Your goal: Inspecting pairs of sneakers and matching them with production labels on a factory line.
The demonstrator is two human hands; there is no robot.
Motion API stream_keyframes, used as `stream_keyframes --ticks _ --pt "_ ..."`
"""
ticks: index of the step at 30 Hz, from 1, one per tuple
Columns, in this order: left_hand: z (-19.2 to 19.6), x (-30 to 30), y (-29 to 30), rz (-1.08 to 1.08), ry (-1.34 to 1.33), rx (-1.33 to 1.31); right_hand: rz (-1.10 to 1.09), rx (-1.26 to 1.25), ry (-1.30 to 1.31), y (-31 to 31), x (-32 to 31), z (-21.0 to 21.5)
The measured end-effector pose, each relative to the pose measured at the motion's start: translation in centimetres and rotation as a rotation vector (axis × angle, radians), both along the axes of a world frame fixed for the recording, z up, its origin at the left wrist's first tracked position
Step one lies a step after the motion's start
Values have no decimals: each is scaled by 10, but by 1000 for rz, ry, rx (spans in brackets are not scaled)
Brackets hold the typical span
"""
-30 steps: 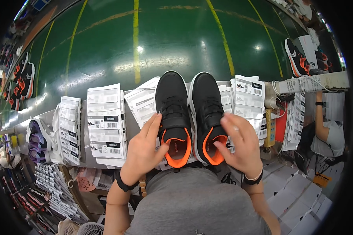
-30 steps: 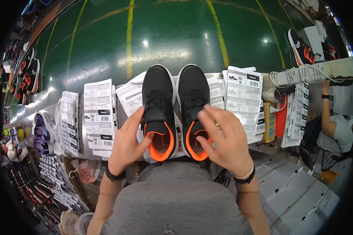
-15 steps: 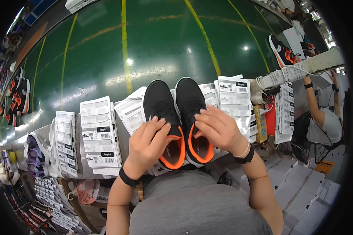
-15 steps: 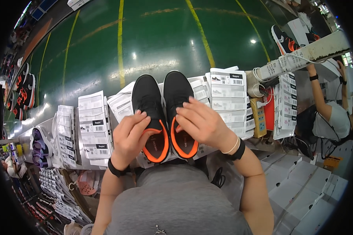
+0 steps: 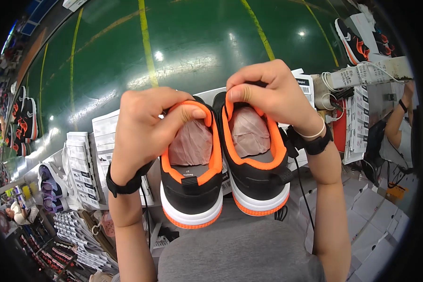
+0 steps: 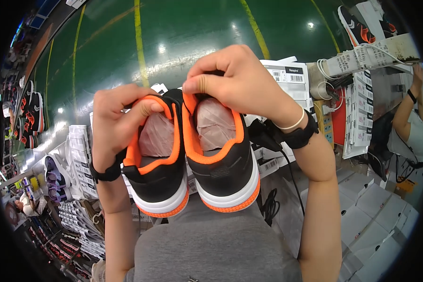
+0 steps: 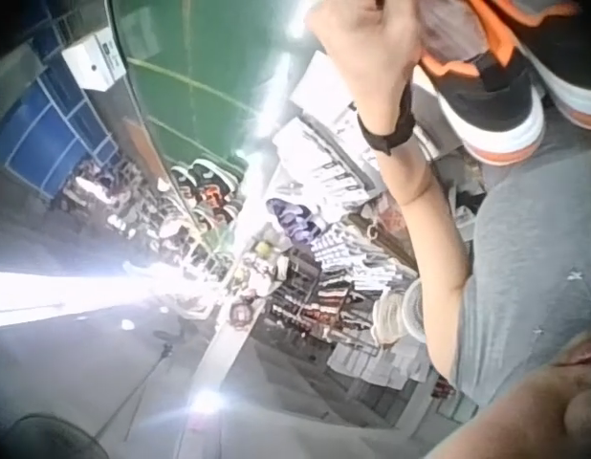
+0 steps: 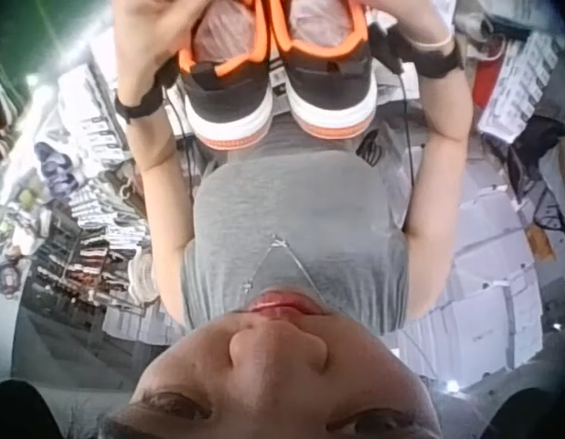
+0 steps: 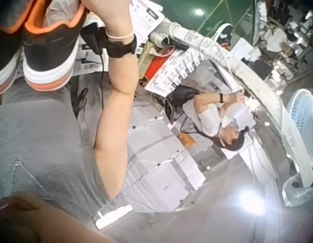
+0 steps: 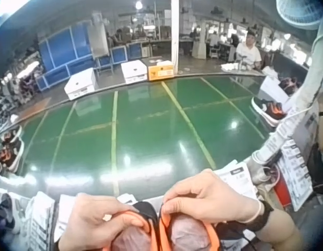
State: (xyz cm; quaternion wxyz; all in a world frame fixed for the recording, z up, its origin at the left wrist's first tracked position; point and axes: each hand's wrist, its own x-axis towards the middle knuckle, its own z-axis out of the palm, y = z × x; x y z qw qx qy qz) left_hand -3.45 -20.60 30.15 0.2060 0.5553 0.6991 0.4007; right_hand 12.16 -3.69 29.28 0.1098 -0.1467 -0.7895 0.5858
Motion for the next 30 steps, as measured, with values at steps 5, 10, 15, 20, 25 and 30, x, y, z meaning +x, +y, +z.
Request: stream_keyframes --ticks 5,10,15,20,25,30 --pt "-5 -8 6 2 -159 -62 1 -322 -34 5 -8 -11" --pt "-14 -13 9 33 -313 -73 3 -344 -59 7 -12 -12" --pt "-11 -9 9 75 -525 -123 -55 -267 -170 0 -8 3" --pt "-14 11 -28 52 312 131 -62 648 329 -34 24 -11" --pt "-65 45 -72 94 366 292 -53 673 364 -66 53 -49" --pt "-88 60 -111 237 126 102 -302 36 213 -66 92 -58"
